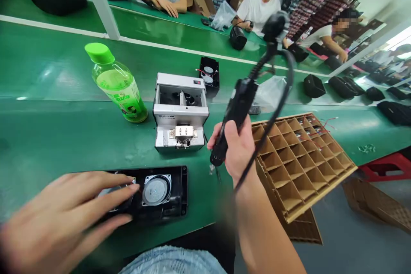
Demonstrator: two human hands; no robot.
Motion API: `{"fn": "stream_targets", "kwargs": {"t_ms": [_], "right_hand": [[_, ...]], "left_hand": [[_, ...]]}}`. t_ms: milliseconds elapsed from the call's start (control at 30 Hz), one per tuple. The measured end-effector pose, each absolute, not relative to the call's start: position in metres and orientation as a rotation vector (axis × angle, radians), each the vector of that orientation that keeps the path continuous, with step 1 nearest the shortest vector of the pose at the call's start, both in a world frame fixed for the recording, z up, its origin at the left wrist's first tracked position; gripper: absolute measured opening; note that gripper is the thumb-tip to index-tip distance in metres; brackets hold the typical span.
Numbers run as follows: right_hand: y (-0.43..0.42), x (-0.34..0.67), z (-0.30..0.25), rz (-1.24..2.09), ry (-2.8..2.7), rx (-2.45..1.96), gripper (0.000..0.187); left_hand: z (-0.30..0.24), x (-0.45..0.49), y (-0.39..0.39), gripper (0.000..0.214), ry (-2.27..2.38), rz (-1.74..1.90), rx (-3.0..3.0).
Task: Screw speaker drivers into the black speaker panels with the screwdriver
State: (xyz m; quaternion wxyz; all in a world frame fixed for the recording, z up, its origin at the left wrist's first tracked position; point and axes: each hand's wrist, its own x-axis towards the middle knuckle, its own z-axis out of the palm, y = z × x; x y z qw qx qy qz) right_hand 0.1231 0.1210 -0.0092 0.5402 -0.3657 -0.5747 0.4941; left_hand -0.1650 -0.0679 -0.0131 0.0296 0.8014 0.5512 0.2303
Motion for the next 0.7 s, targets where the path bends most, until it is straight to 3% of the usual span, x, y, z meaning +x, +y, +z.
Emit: {"fn": "stream_targets", "kwargs": {"t_ms": [167,267,500,700], "right_hand": [[0.106,0.101,0.045,1.159,-1.303,-0.649,0.063],[0.112,0.075,0.065,1.106,-1.278,-0.450,0.066],[0.131,0.035,0.045,1.085,-1.496,-0.184,0.070],[0.125,0.039,0.038,1.063,-1.465,-0.307,0.075]], "left_hand": [[-0.017,-0.128,-0.042,0.014,1.650,0.680,2.584],[-0.022,-0.129,-0.038,0.010,1.698,0.569,2.494],[-0.028,-0.130,-0.040,0.007,1.714,0.523,2.250],[-0.024,-0.125,-0.039,0.011,1.683,0.494,2.213]]}}
